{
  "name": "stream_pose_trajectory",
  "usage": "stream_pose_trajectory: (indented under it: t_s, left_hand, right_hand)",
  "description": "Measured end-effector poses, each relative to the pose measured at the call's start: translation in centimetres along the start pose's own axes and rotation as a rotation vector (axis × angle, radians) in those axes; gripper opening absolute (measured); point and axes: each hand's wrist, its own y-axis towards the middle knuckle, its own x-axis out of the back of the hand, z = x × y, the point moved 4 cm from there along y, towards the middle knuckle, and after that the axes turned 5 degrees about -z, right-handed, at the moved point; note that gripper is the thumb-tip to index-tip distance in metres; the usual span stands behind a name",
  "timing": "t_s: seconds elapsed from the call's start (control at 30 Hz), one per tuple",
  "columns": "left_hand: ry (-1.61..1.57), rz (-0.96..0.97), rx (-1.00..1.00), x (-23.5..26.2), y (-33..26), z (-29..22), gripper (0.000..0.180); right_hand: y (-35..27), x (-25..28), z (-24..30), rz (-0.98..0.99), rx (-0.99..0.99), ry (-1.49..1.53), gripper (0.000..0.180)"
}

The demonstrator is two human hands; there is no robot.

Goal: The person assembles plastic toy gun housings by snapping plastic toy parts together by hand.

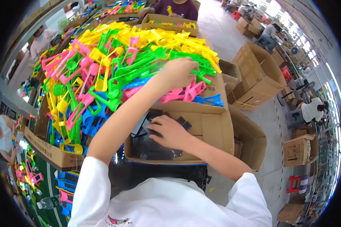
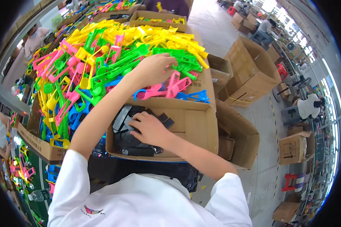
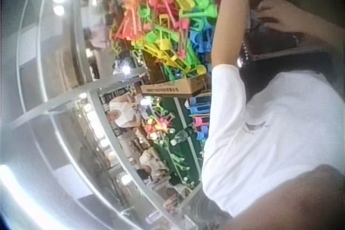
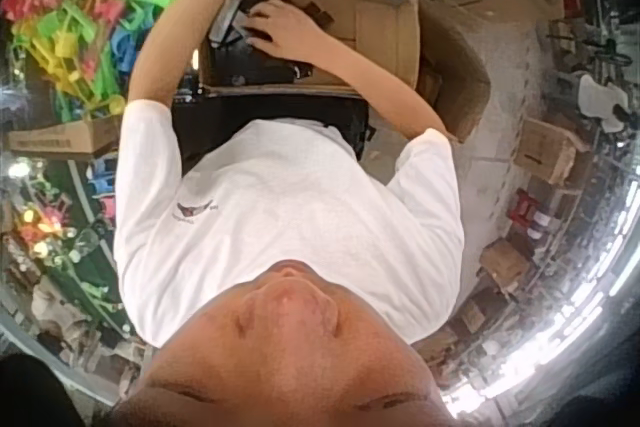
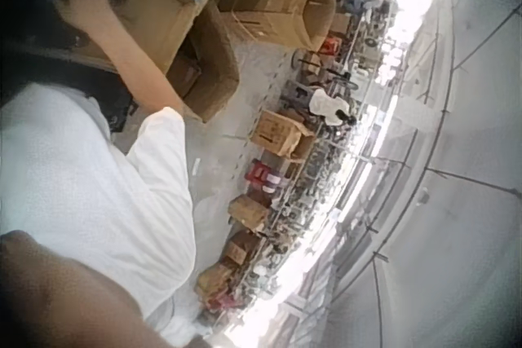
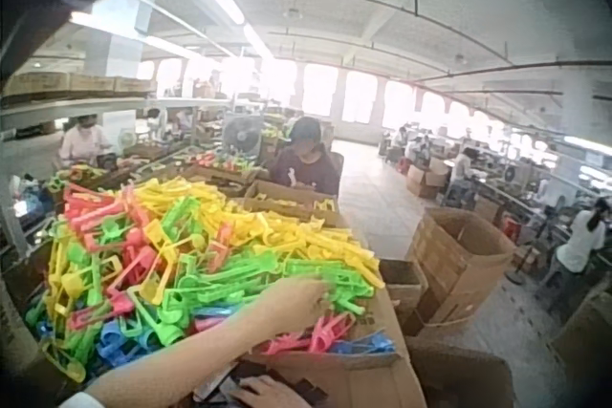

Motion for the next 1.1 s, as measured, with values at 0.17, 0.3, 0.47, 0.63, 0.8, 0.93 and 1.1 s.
stream_pose_trajectory:
  t_s: [0.17,0.3,0.47,0.63,0.8,0.93,1.1]
  left_hand:
    - [0.233,0.078,-0.179,-11.5,11.5,5.6,0.034]
    - [0.419,0.138,-0.159,-18.8,16.3,8.3,0.025]
    - [0.408,0.275,-0.023,-20.7,18.3,10.1,0.021]
    - [0.342,0.210,0.008,-17.9,17.4,10.6,0.027]
    - [0.246,0.190,0.070,-13.1,15.0,11.4,0.031]
    - [0.159,0.060,-0.023,-7.2,13.7,9.9,0.041]
    - [0.076,0.004,0.149,6.8,3.5,5.2,0.045]
  right_hand:
    - [0.6,-0.5,2.2,-0.056,0.248,-0.350,0.023]
    - [-0.7,-0.4,2.4,-0.085,0.443,-0.416,0.018]
    - [-1.0,0.8,2.5,-0.118,0.379,-0.305,0.022]
    - [0.0,1.2,1.9,-0.269,0.151,0.019,0.017]
    - [-0.4,3.1,1.7,-0.196,-0.321,0.555,0.020]
    - [-3.8,5.4,2.3,-0.202,-0.705,0.990,0.026]
    - [-6.6,6.3,2.3,-0.247,-0.773,1.066,0.025]
